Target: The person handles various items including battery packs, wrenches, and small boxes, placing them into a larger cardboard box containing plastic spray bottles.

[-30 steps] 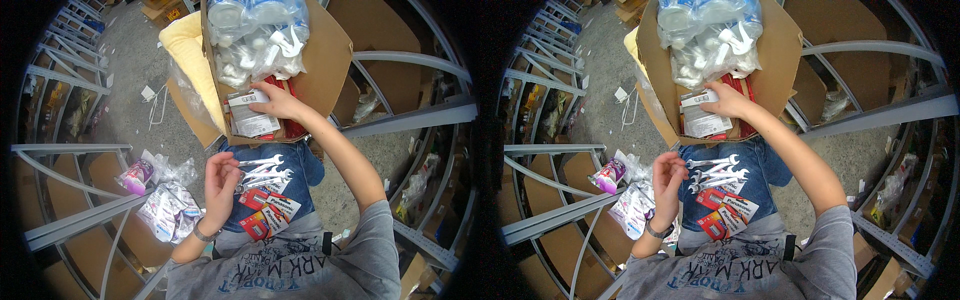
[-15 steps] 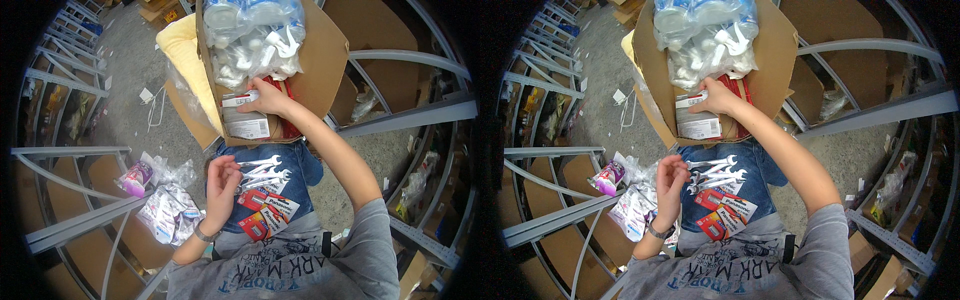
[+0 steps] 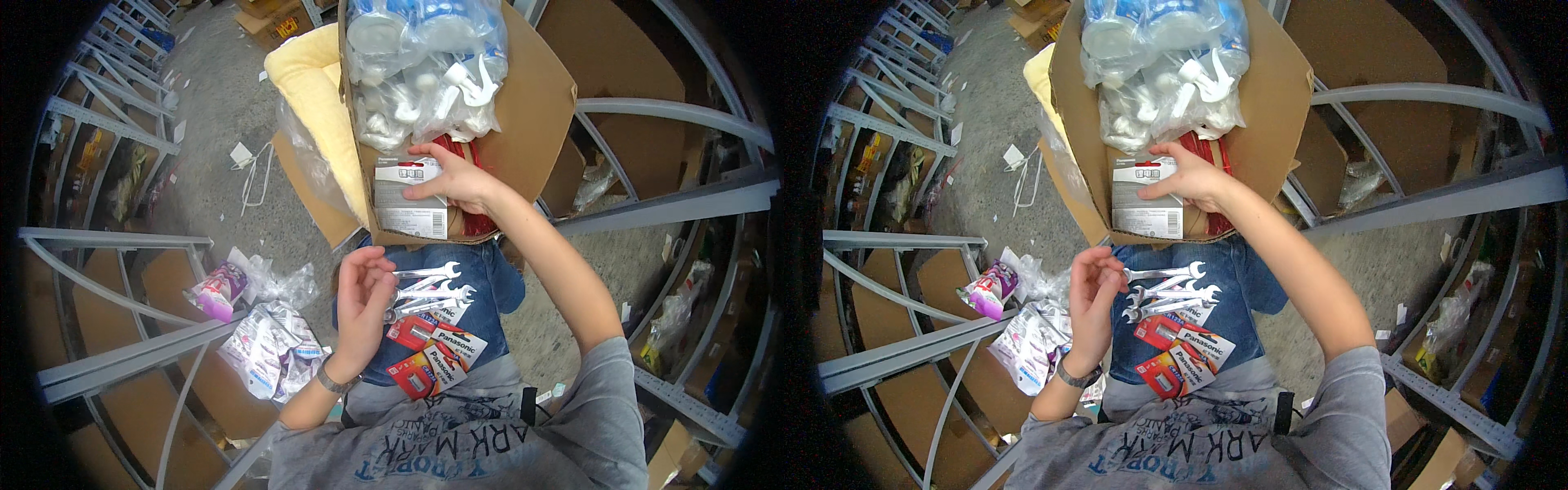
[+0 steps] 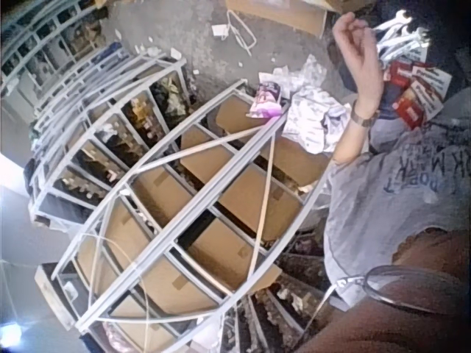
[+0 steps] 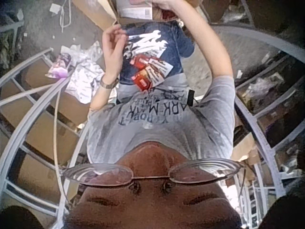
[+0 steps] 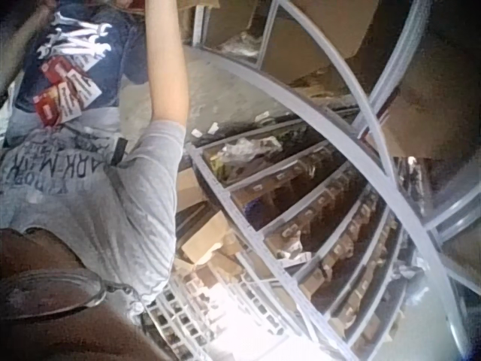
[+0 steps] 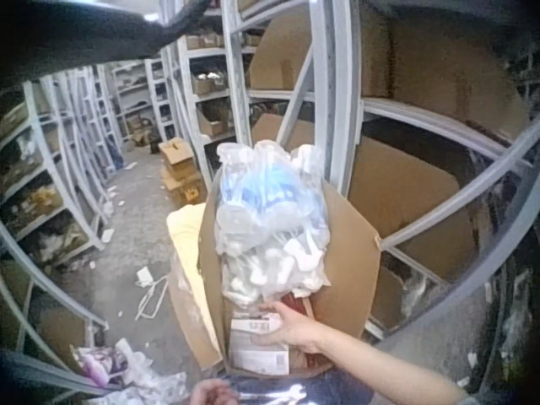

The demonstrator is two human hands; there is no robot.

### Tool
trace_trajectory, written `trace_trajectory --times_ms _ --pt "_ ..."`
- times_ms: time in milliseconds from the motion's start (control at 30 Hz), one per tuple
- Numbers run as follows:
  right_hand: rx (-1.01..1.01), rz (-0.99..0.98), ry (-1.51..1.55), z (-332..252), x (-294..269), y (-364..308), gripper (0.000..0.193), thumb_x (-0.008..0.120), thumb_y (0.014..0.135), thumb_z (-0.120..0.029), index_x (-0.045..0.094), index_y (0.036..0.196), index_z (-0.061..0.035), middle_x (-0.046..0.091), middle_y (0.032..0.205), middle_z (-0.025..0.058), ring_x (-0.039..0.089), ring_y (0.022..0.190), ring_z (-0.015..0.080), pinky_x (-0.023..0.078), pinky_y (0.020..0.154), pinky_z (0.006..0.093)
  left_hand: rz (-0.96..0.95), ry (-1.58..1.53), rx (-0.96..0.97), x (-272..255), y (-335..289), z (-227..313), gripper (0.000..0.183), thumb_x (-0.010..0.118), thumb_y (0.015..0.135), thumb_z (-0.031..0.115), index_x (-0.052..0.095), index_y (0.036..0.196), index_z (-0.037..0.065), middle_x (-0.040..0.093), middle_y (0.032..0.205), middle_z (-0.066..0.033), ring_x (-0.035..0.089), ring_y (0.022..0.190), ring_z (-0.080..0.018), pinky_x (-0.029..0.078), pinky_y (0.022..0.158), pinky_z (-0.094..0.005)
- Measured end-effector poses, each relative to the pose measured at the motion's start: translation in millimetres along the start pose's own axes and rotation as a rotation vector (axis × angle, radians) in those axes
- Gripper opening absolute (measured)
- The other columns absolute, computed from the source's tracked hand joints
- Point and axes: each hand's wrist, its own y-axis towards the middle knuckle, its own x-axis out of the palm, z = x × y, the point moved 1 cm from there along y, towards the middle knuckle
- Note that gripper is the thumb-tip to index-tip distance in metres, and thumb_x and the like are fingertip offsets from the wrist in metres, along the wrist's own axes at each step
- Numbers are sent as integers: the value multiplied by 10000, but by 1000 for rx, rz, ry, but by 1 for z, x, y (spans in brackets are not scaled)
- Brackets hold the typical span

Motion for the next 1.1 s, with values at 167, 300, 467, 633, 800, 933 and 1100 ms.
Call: trace_trajectory --times_ms 167,300,467,633,800,933,1100 --pt "-183 94 -140 -5 -2 -3 764 792 640 -21 386 1288 -49 554 1127 98 532 1044 185 453 883 302 2 -28 31 6 6 12 285 516 898 65 429 1169 44 507 993 -50 510 846 -115 433 750 -246" --pt "-421 233 -448 -40 -21 -39 723 794 638 -74 414 1253 -87 562 1091 70 544 1000 169 439 882 302 -42 10 120 9 14 33 409 519 894 76 366 1271 39 489 1142 -99 501 1065 -180 410 911 -306" --pt "-432 183 -367 -84 -16 -100 841 808 626 -113 326 1315 -75 545 1105 118 546 1036 187 437 902 323 -106 183 259 54 50 58 836 693 795 169 146 1403 -4 344 1343 -209 360 1275 -258 313 1038 -375" --pt "-462 196 -397 -80 -17 -110 843 793 622 -98 325 1323 -74 535 1126 121 539 1049 189 432 906 322 -177 193 223 65 93 25 940 717 779 165 50 1423 7 326 1351 -211 408 1221 -238 398 968 -358" --pt "-484 202 -317 -76 -15 -106 852 795 640 -111 314 1342 -64 532 1135 126 543 1044 189 435 902 319 -370 -142 59 62 96 30 811 668 832 176 123 1400 -20 414 1286 -163 464 1149 -188 419 938 -310" --pt "-507 252 -210 -76 -11 -108 779 714 778 -176 253 1394 -56 506 1208 173 536 1073 209 437 904 318 -298 -226 43 67 92 28 686 581 893 138 139 1401 1 423 1283 -132 470 1134 -168 405 944 -288" --pt "-608 399 -298 -57 5 -107 628 540 916 -272 236 1396 -4 439 1303 222 459 1185 249 356 992 338 -149 -304 123 75 92 20 675 557 903 127 124 1409 21 381 1312 -134 421 1179 -175 367 977 -297"
